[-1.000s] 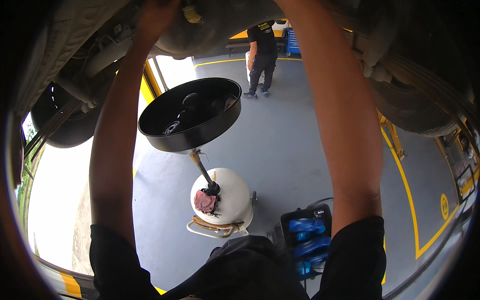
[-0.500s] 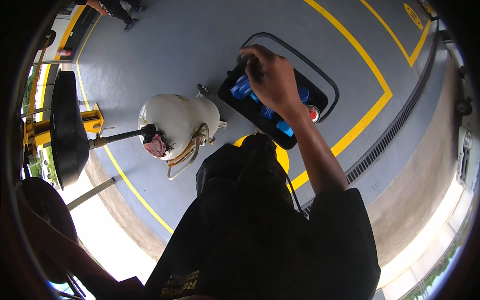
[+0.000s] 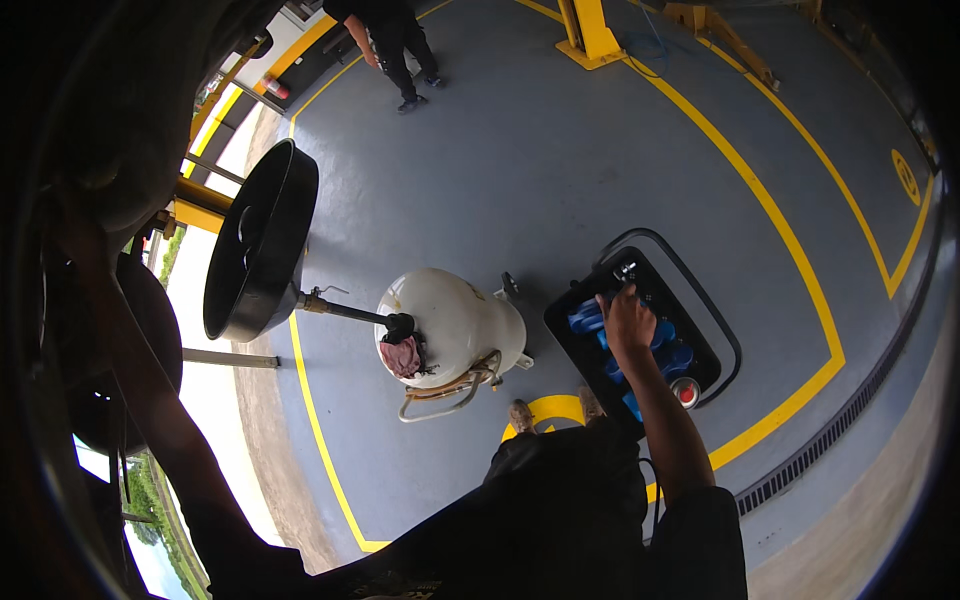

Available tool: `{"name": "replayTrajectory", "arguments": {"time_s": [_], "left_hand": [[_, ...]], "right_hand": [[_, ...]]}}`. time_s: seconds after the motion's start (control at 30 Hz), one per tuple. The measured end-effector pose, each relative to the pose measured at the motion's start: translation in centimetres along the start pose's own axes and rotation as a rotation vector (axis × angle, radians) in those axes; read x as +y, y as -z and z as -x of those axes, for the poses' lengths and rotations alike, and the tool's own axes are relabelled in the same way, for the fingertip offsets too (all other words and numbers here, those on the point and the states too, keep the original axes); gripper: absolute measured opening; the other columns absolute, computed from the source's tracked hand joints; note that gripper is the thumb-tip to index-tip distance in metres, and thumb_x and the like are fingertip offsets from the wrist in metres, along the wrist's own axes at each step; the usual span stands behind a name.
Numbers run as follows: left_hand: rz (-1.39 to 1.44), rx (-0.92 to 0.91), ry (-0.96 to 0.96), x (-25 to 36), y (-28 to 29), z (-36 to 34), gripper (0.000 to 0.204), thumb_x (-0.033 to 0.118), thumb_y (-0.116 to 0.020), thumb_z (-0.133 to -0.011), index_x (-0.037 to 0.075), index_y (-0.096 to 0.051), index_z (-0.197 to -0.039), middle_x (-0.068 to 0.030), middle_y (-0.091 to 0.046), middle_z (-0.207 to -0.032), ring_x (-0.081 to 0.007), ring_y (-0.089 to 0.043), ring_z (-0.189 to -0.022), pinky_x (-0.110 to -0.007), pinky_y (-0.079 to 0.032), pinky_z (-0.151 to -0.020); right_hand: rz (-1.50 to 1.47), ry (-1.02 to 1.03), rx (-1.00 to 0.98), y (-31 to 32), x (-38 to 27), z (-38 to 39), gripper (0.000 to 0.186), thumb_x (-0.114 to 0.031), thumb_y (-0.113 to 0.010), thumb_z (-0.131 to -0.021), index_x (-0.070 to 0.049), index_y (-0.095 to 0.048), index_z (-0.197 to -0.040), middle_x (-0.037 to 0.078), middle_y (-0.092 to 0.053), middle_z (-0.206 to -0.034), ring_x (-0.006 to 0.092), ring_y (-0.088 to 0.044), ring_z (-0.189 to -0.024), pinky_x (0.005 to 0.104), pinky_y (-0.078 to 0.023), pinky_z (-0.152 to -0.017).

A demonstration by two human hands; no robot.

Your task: The person removes the oil drain plug from a vehicle using a wrench, allowing oil to drain into a collection pan. After wiping the area, the person reinstalls the plug and tightens it. The person then retrieves a bottle of gear oil and pours it into the vehicle's fill port.

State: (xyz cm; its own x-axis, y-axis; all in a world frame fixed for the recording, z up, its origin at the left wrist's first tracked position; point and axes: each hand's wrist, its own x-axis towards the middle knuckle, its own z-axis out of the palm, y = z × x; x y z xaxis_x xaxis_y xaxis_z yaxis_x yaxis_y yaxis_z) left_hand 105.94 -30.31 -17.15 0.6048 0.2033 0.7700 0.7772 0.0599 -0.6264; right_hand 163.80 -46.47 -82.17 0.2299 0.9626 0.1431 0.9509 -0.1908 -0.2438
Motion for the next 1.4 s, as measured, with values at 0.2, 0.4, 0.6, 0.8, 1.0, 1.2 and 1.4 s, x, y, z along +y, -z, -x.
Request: {"name": "replayTrajectory", "arguments": {"time_s": [0.2,0.4,0.6,0.8,1.0,1.2,1.4], "left_hand": [[-0.128,0.085,-0.132,-0.6,2.2,0.6,0.041,0.006,-0.055,-0.102,0.012,-0.055,-0.142,-0.0147,-0.067,-0.127,-0.0319,-0.067,-0.112,-0.036,-0.056,-0.094],[-0.033,0.106,-0.093,-2.1,0.8,2.3,0.043,0.005,-0.057,-0.101,0.011,-0.054,-0.143,-0.0165,-0.065,-0.129,-0.0329,-0.067,-0.112,-0.04,-0.055,-0.097],[0.013,0.096,-0.077,-0.4,1.6,1.6,0.045,0.002,-0.055,-0.1,0.011,-0.054,-0.144,-0.0179,-0.065,-0.128,-0.0336,-0.066,-0.114,-0.04,-0.053,-0.098],[0.238,0.049,0.119,-2.8,3.0,3.5,0.034,0.02,-0.055,-0.105,0.006,-0.061,-0.135,-0.0165,-0.068,-0.123,-0.0258,-0.066,-0.113,-0.035,-0.05,-0.097],[0.331,0.075,0.339,-0.7,0.0,3.3,0.038,0.029,-0.056,-0.103,0.005,-0.063,-0.132,-0.0156,-0.069,-0.121,-0.0243,-0.065,-0.111,-0.035,-0.048,-0.098],[0.213,0.131,0.208,-0.6,-0.8,3.9,0.045,0.006,-0.057,-0.099,0.014,-0.054,-0.143,-0.0181,-0.067,-0.123,-0.0342,-0.068,-0.107,-0.039,-0.054,-0.096],[0.34,0.085,0.294,-2.2,-0.5,4.7,0.042,0.036,-0.054,-0.105,0.003,-0.065,-0.129,-0.018,-0.067,-0.126,-0.0268,-0.063,-0.118,-0.035,-0.045,-0.102]], "right_hand": [[0.131,0.24,-0.189,1.7,-1.0,-0.1,0.042,-0.044,-0.057,-0.1,-0.001,-0.057,-0.102,0.015,-0.07,-0.084,0.028,-0.074,-0.076,0.0357,-0.061,-0.07],[0.048,0.619,-0.241,2.7,1.4,-2.1,0.042,-0.041,-0.061,-0.098,0.0,-0.058,-0.106,0.016,-0.068,-0.088,0.0289,-0.072,-0.082,0.0378,-0.06,-0.069],[-0.04,0.759,-0.374,4.5,-0.3,-2.9,0.037,-0.037,-0.062,-0.097,-0.004,-0.058,-0.113,0.017,-0.064,-0.096,0.0319,-0.069,-0.091,0.0428,-0.058,-0.073],[0.026,0.363,-0.284,4.0,-6.2,-0.7,0.047,-0.041,-0.06,-0.098,-0.001,-0.054,-0.122,0.019,-0.068,-0.098,0.0323,-0.071,-0.09,0.0416,-0.059,-0.071],[0.02,0.312,-0.175,2.7,-6.8,-1.6,0.042,-0.041,-0.059,-0.098,-0.002,-0.053,-0.112,0.018,-0.07,-0.083,0.035,-0.072,-0.079,0.0443,-0.059,-0.069],[-0.065,1.086,-0.297,1.8,-6.0,-4.3,0.028,-0.036,-0.06,-0.098,-0.009,-0.056,-0.104,0.011,-0.065,-0.069,0.0275,-0.07,-0.066,0.0416,-0.057,-0.062],[-0.069,1.474,-0.364,1.7,-7.7,-5.6,0.028,-0.037,-0.061,-0.097,-0.011,-0.056,-0.104,0.011,-0.066,-0.073,0.0283,-0.07,-0.069,0.0403,-0.055,-0.063]]}}
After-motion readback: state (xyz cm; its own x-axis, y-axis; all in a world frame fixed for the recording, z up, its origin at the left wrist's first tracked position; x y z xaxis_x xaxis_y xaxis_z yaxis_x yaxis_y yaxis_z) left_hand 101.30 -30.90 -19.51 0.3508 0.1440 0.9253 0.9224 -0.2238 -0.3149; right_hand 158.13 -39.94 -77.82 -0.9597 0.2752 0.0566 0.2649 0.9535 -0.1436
